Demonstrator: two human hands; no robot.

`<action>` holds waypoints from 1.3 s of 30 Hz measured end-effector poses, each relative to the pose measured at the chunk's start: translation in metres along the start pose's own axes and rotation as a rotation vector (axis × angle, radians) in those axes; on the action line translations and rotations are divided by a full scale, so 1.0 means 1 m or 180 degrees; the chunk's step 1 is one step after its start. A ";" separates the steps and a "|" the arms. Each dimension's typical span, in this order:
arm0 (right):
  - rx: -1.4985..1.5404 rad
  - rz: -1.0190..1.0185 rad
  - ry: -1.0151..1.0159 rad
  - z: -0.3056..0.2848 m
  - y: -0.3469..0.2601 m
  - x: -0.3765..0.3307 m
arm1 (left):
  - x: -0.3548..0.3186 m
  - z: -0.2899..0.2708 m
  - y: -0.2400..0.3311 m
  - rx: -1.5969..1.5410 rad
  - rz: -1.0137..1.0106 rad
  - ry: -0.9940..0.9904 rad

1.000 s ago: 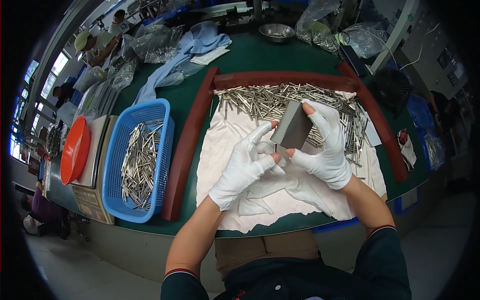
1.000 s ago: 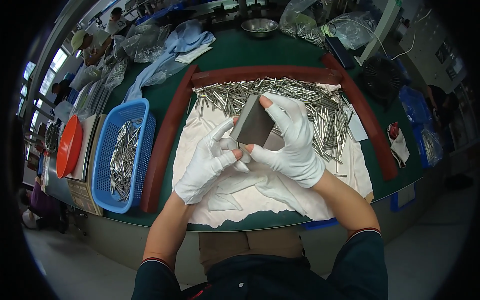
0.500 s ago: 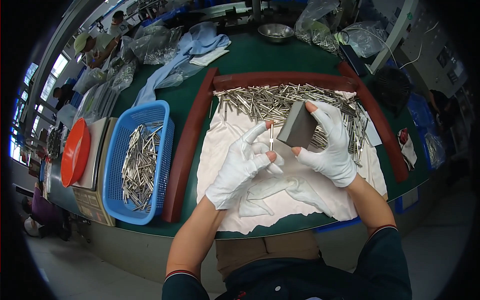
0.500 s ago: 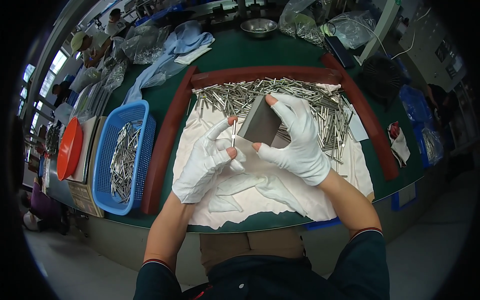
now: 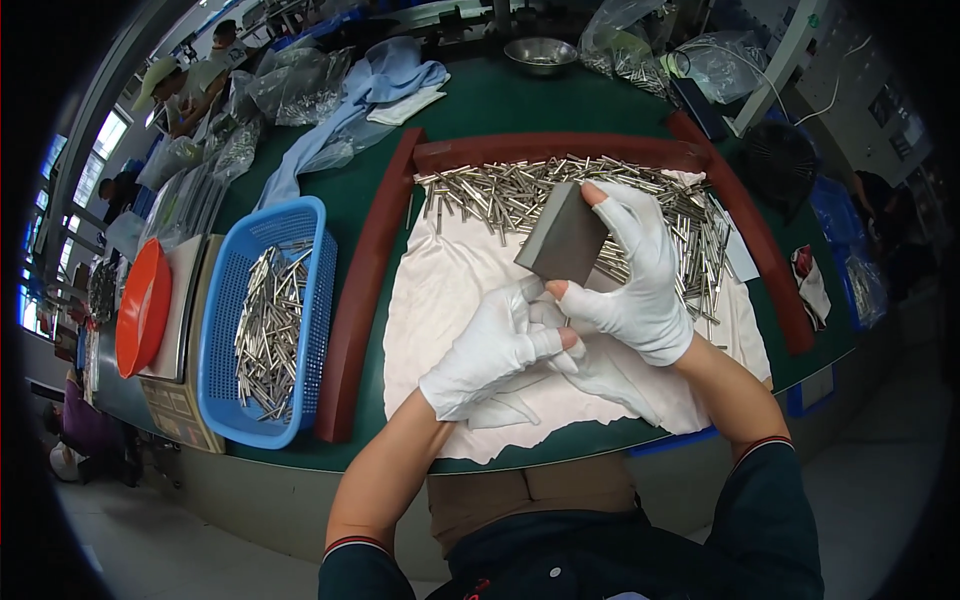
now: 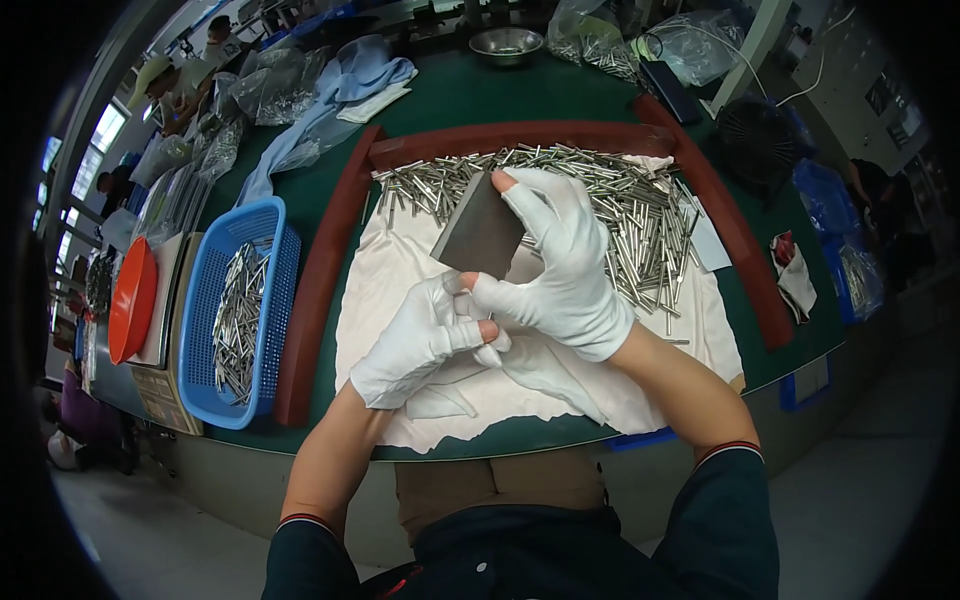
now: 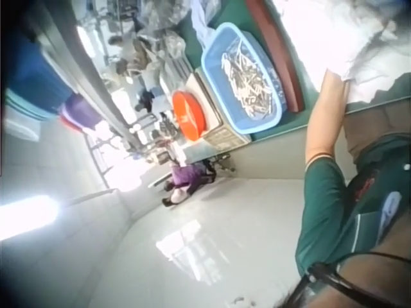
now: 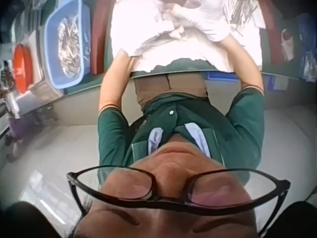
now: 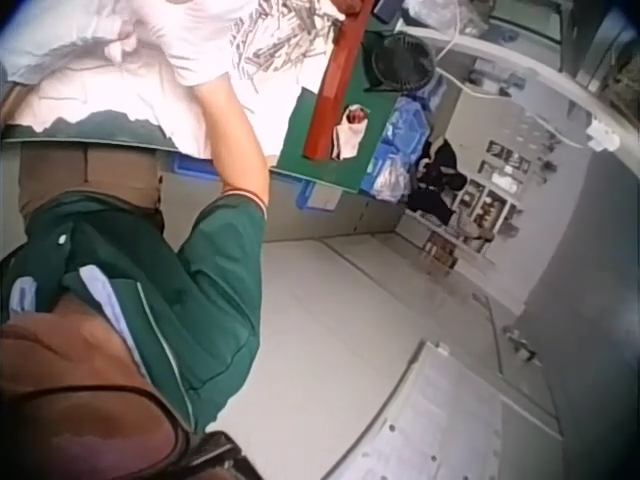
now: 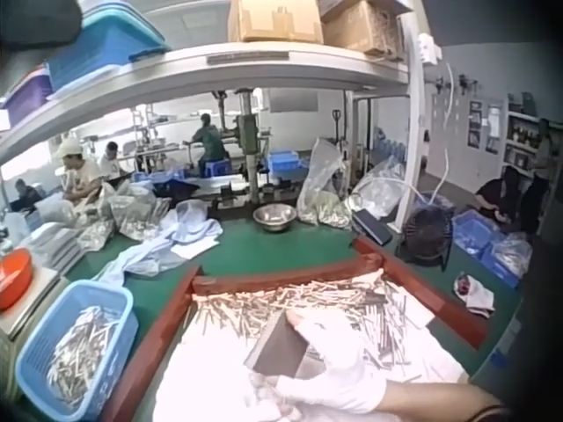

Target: Assembling metallic hardware by inserting small rods into a metal block.

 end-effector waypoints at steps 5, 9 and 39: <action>-0.0139 0.0270 0.0448 -0.030 0.022 -0.010 | -0.002 -0.019 0.007 -0.0515 0.0015 0.0017; -0.0220 0.0116 0.0034 -0.020 0.011 -0.011 | -0.003 -0.018 0.009 -0.0881 0.0003 0.0121; -0.0240 -0.0090 -0.0076 -0.008 0.003 -0.013 | 0.003 -0.011 0.004 -0.0542 0.0131 0.0147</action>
Point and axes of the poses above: each hand's wrist, its own x-axis towards the middle knuckle, its own z-axis out of the palm, y = z × x, the point moved 6 cm from there along x, towards the middle knuckle, and after that the axes turned 12 degrees about y, right-handed, at the moved point
